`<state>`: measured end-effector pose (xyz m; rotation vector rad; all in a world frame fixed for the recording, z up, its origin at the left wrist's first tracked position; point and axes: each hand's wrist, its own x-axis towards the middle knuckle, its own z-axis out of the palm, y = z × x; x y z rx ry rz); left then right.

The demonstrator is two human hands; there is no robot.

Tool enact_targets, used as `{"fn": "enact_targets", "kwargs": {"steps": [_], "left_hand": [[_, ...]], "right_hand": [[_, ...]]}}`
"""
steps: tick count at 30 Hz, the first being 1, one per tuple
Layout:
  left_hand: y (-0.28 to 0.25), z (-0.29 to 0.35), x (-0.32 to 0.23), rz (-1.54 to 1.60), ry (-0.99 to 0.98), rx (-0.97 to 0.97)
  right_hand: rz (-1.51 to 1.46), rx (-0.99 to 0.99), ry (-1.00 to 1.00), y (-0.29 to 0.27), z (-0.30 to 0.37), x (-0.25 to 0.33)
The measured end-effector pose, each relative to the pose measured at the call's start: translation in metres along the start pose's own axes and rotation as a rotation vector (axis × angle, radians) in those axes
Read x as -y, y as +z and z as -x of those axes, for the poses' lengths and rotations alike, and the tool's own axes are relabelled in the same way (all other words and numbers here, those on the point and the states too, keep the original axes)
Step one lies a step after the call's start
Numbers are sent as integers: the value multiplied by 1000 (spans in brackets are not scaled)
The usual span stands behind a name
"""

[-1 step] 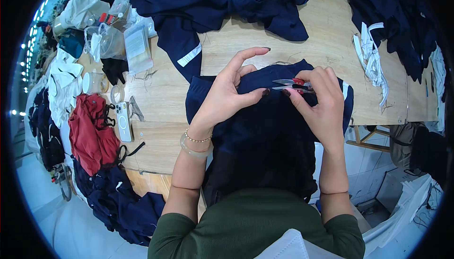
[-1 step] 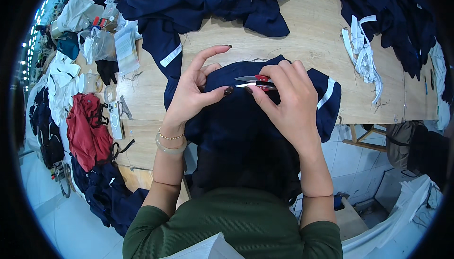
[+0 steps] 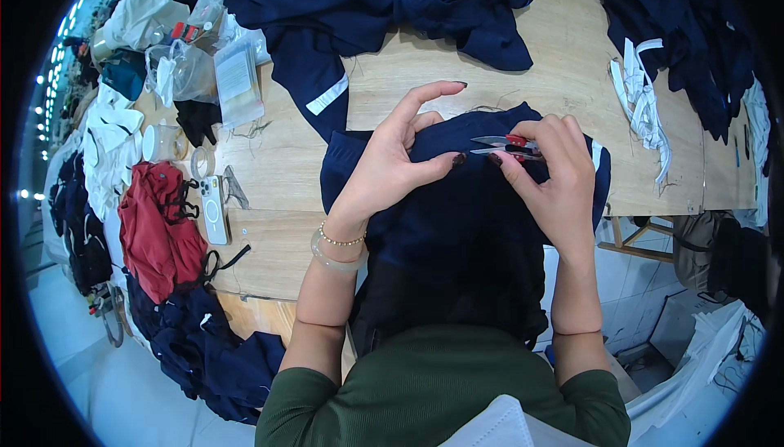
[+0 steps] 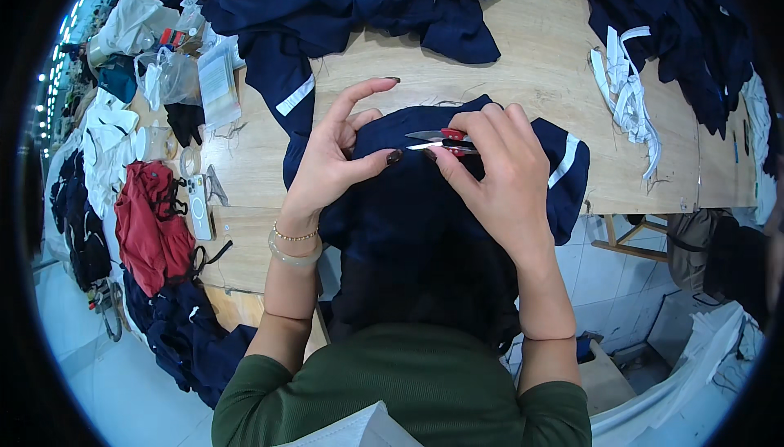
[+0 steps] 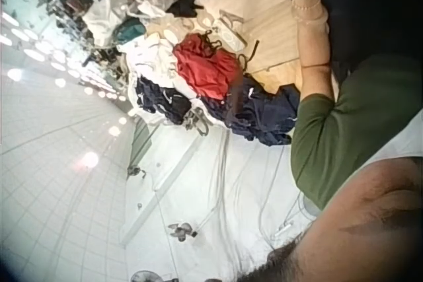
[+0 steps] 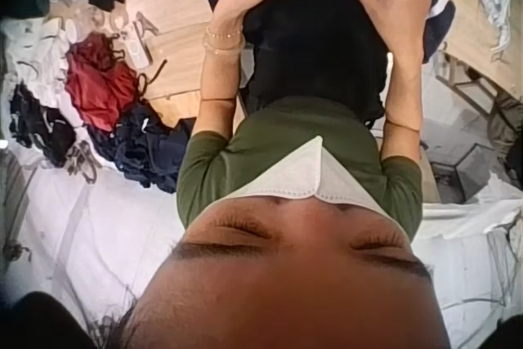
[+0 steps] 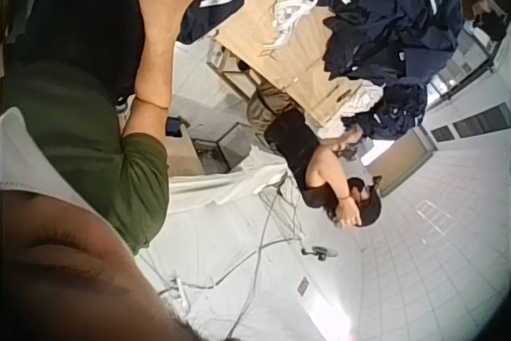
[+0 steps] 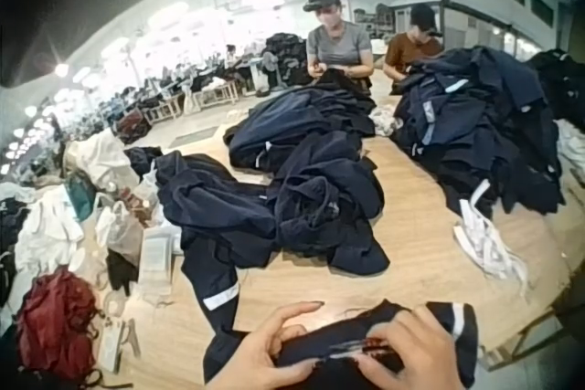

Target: Trimming loose threads from blue garments using thread nippers in a textile manufacturing setting.

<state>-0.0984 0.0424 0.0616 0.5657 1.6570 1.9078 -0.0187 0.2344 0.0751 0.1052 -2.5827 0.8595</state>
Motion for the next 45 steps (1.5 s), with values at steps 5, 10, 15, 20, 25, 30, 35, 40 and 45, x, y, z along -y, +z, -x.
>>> {"fn": "enact_targets", "kwargs": {"steps": [5, 10, 15, 20, 25, 30, 35, 40, 45], "left_hand": [[0, 0, 2, 4, 0, 8], [0, 0, 1, 26, -11, 13], [0, 0, 2, -4, -13, 15], [-1, 0, 6, -8, 24, 0], [-1, 1, 5, 33, 4, 2], [2, -1, 5, 108, 11, -15], [-3, 1, 11, 136, -6, 10], [0, 0, 9, 123, 14, -21], [0, -1, 8, 117, 10, 6]], "right_hand": [[26, 4, -16, 0, -1, -1], [39, 17, -23, 0, -1, -1], [85, 18, -42, -1, 0, 0], [-35, 36, 19, 3, 1, -4], [-214, 96, 144, 7, 3, -9], [-484, 131, 324, 14, 7, -17], [-422, 146, 275, 9, 4, -14], [-373, 149, 244, 7, 4, -15], [-294, 118, 188, 6, 3, -12]]}}
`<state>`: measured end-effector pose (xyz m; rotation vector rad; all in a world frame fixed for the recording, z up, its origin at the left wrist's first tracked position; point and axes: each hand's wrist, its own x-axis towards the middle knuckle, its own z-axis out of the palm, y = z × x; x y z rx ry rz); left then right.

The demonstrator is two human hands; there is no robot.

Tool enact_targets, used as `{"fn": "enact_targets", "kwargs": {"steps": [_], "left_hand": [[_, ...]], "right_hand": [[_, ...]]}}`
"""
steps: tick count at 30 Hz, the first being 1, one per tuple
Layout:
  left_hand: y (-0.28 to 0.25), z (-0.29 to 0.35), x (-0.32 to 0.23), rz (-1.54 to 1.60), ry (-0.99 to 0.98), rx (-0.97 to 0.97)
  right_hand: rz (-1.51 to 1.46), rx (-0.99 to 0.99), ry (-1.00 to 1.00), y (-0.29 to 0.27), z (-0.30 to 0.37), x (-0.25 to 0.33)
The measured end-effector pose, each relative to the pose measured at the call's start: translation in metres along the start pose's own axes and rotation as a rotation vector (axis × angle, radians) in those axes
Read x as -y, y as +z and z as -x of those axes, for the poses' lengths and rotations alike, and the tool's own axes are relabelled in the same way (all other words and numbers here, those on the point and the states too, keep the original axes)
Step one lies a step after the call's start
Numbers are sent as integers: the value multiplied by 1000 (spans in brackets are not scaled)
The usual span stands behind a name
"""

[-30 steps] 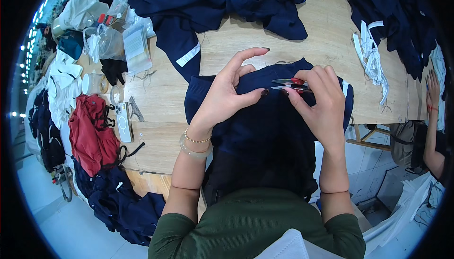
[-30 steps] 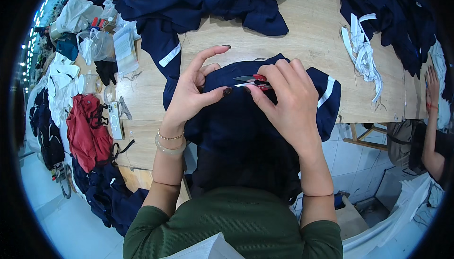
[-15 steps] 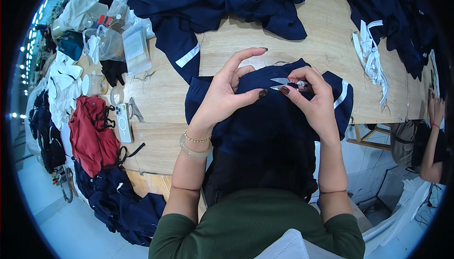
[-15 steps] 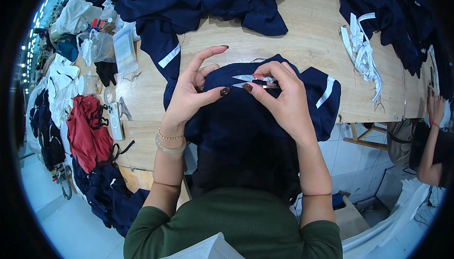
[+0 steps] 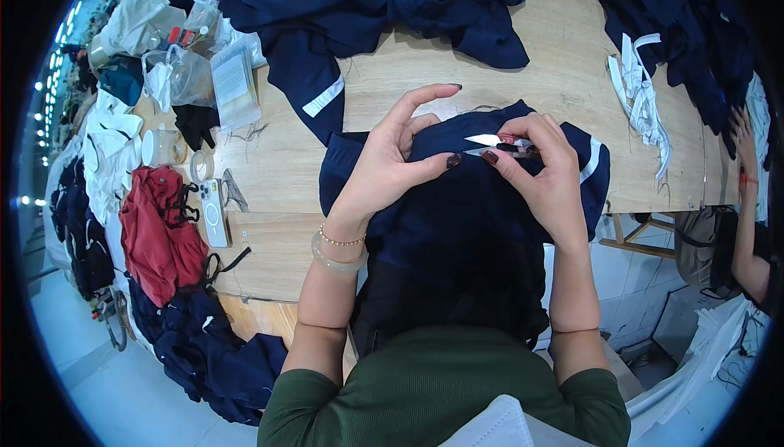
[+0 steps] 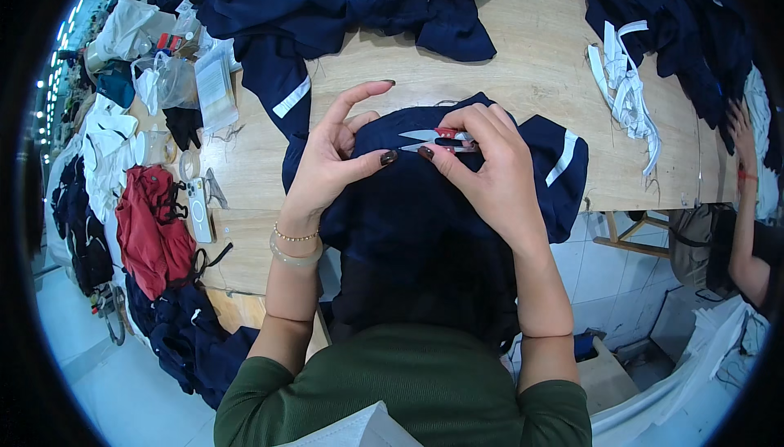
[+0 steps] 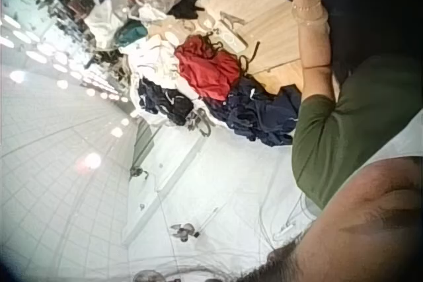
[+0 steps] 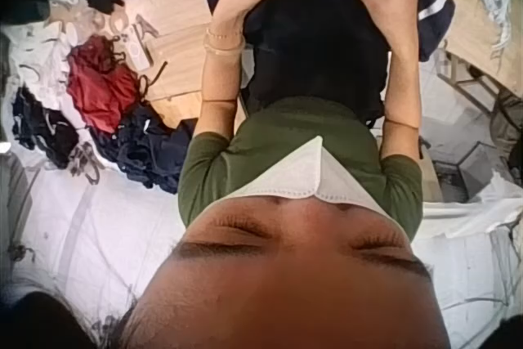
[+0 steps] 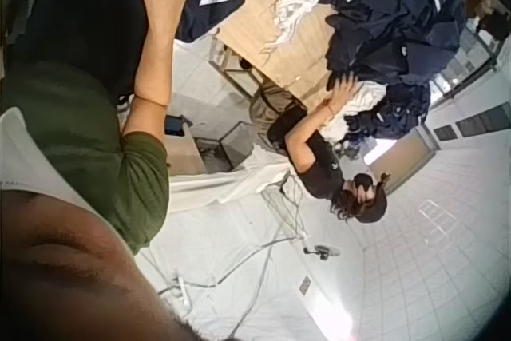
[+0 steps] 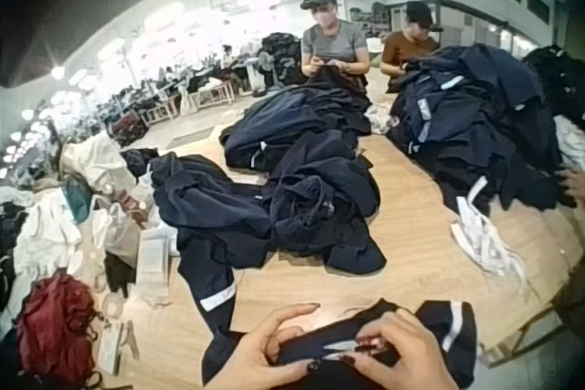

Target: Trimming loose threads from blue garments using thread nippers in a textile manufacturing setting.

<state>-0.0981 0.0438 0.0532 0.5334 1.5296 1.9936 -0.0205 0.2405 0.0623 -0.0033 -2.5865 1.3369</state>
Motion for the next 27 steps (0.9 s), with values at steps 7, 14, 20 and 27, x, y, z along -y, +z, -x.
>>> {"fn": "enact_targets", "kwargs": {"steps": [7, 14, 20, 27], "left_hand": [[-2, 1, 1, 60, -37, 20], [-1, 1, 6, 142, -13, -42], [1, 0, 9, 270, -30, -38], [2, 1, 10, 258, 0, -65]], "right_hand": [[-202, 5, 117, 8, 2, -8], [-737, 78, 378, 24, 5, -14], [-1136, 152, 534, 37, 9, -21], [-905, 66, 346, 37, 7, -23]]}}
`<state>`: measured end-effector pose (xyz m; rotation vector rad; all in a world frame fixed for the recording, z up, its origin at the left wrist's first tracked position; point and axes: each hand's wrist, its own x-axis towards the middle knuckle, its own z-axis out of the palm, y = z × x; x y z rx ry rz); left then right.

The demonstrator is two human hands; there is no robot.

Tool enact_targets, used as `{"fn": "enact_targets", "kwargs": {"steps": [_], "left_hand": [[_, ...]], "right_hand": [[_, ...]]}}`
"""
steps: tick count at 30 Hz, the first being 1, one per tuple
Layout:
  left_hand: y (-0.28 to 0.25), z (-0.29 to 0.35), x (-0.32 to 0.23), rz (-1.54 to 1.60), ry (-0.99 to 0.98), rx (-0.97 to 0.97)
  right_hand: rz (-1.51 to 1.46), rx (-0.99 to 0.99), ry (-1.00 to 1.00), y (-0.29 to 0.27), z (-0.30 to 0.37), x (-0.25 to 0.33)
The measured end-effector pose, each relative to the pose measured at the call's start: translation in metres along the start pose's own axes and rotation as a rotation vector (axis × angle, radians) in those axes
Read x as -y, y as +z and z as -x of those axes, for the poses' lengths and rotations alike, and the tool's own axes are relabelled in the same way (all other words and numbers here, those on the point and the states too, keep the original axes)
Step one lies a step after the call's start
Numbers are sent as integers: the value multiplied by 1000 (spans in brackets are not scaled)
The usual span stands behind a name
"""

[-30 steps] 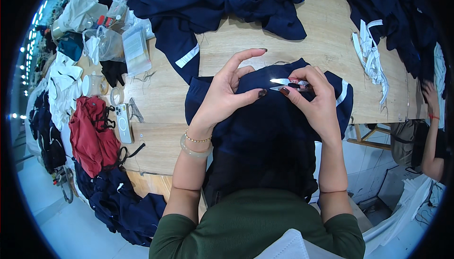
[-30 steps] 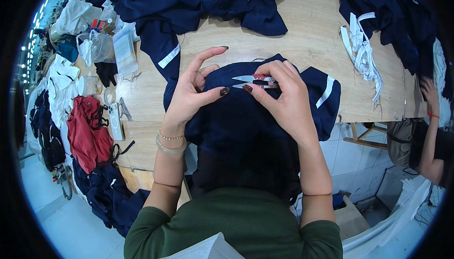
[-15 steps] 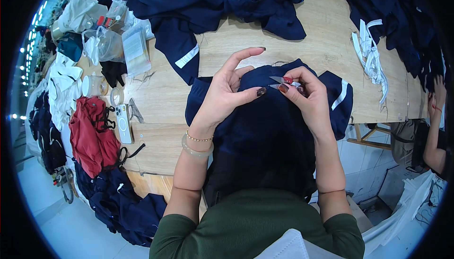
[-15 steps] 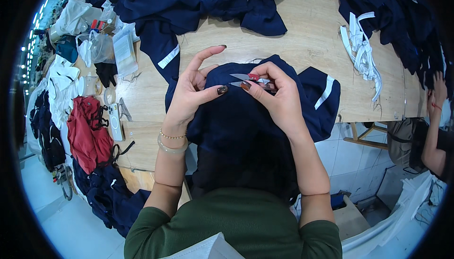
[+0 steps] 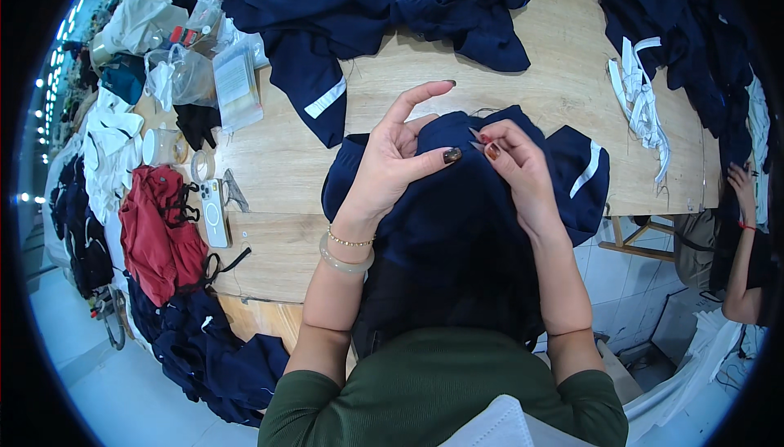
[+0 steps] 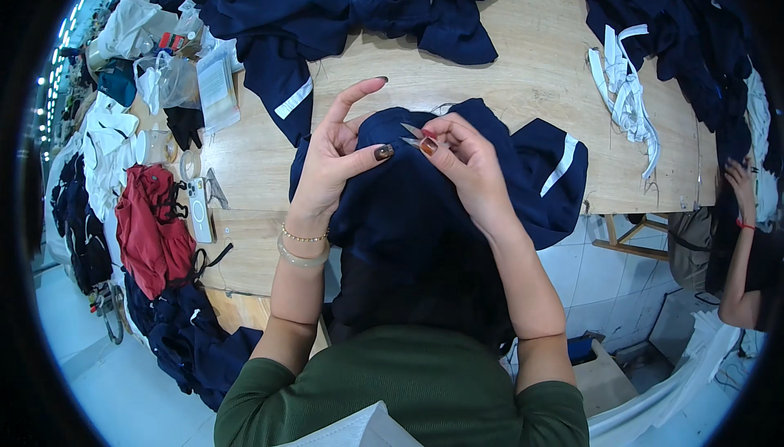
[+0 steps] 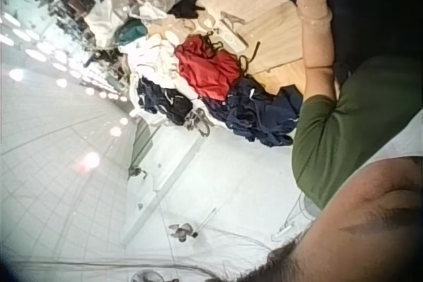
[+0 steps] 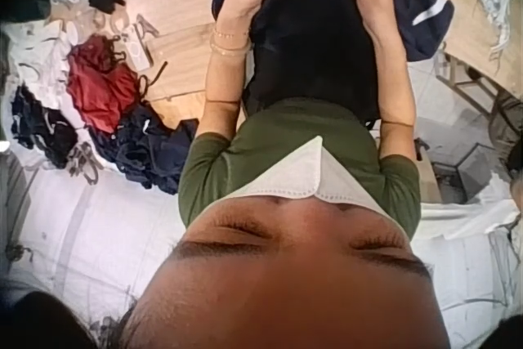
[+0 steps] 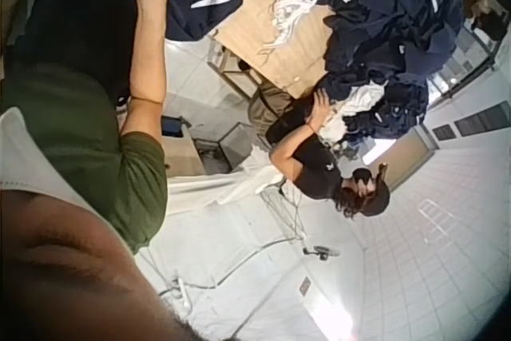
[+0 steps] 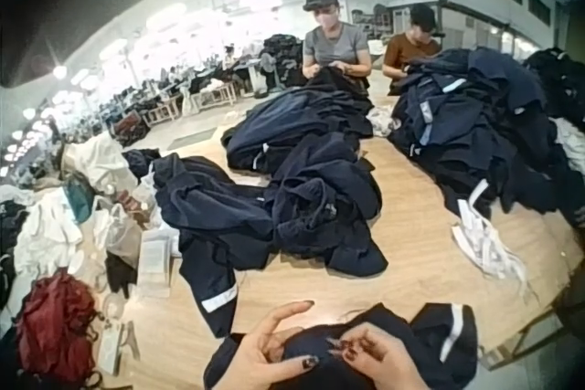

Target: Trimming loose threads from blue garments using thread nippers in a textile manufacturing setting.

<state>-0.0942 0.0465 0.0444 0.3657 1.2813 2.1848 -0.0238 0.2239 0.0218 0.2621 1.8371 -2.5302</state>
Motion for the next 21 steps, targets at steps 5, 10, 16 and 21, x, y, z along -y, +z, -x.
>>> {"fn": "enact_targets", "kwargs": {"steps": [5, 10, 16, 21], "left_hand": [[-4, 1, -2, -103, 6, -1], [-5, 1, -3, -124, 3, 5], [-7, -1, -3, -229, 5, 19], [-4, 0, -4, -154, -5, 15]], "right_hand": [[396, -53, -236, -9, 2, 26], [824, -124, -509, -9, 6, 41], [913, -136, -666, -16, 5, 38], [929, -107, -643, -12, 2, 42]]}}
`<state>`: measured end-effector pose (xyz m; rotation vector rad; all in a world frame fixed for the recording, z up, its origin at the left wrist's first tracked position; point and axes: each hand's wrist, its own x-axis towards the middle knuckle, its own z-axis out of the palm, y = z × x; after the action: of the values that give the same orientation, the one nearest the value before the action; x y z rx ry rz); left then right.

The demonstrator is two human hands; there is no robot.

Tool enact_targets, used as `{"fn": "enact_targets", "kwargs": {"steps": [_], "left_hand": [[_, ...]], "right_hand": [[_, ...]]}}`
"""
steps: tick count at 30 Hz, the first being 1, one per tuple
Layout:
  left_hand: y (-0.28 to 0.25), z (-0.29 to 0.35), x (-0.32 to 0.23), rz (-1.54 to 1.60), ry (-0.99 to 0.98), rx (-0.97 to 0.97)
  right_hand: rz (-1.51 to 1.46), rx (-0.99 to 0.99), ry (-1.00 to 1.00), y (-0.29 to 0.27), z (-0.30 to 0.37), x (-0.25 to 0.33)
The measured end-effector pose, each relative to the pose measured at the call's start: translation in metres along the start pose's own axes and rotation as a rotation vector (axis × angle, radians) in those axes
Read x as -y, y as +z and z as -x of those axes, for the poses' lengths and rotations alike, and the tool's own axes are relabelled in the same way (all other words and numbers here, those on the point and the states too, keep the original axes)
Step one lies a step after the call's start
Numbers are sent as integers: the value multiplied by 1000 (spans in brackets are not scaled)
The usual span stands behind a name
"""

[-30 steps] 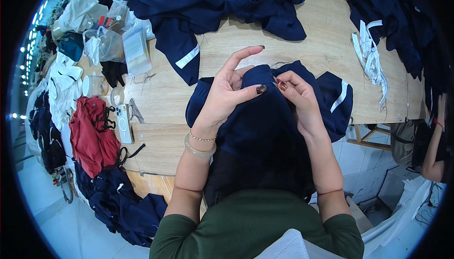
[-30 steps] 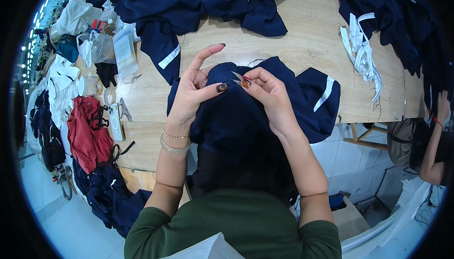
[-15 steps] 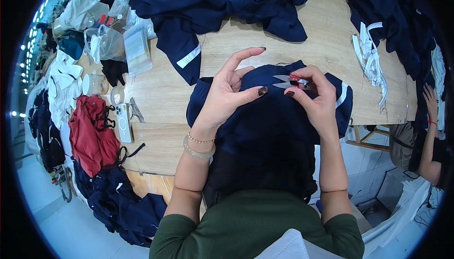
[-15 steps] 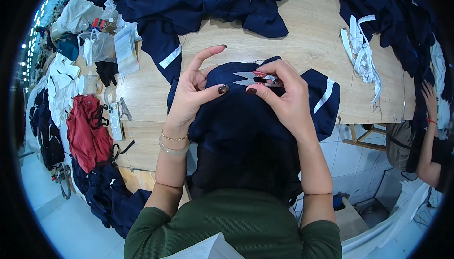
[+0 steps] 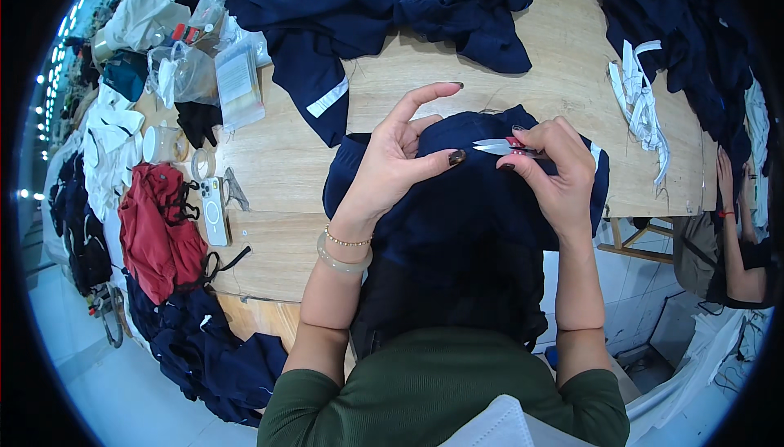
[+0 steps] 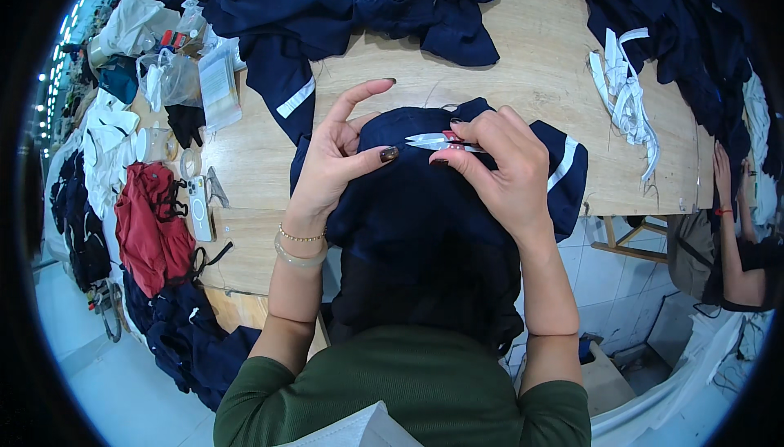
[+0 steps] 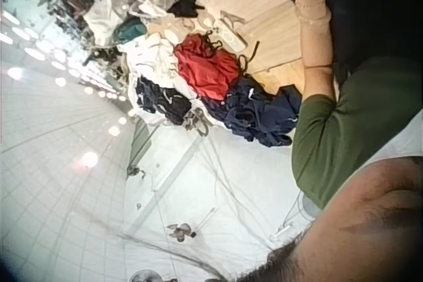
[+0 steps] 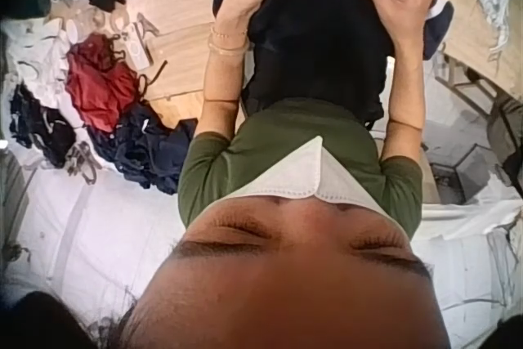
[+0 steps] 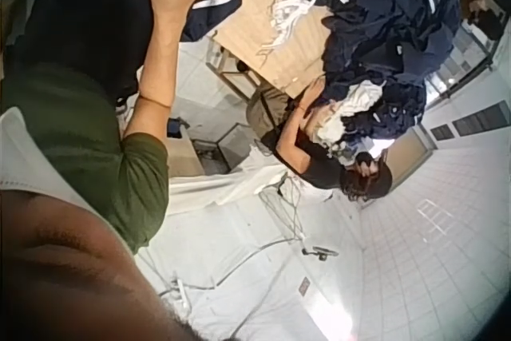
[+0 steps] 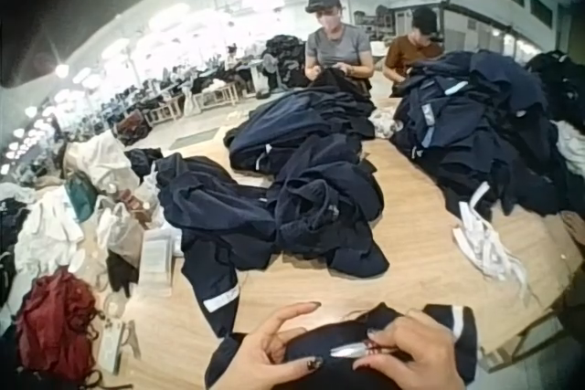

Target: Trimming loose threads from blue garments using thread nippers in a textile manufacturing setting.

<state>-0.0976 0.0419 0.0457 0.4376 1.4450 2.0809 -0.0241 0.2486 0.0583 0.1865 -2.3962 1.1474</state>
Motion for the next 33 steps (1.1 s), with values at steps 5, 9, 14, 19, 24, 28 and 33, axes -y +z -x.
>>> {"fn": "enact_targets", "kwargs": {"steps": [5, 9, 14, 19, 24, 28, 33], "left_hand": [[2, 0, 0, 13, 2, 3], [2, 0, 0, -26, 13, 5], [2, 0, -1, -1, 22, -1], [1, 0, -3, 9, -2, 3], [2, 0, -8, 34, -46, 23], [3, 1, -9, 35, -52, 23], [2, 1, -7, 66, -49, 24]], "right_hand": [[-28, 20, 7, 1, -2, 2], [18, 43, -20, 2, -6, 5], [100, 57, -39, -1, -9, 6], [-19, 27, 48, -9, -8, 3], [24, 110, 11, -11, -9, 4], [46, 100, -65, -7, -12, 5], [120, 120, -158, -7, -11, 6]]}}
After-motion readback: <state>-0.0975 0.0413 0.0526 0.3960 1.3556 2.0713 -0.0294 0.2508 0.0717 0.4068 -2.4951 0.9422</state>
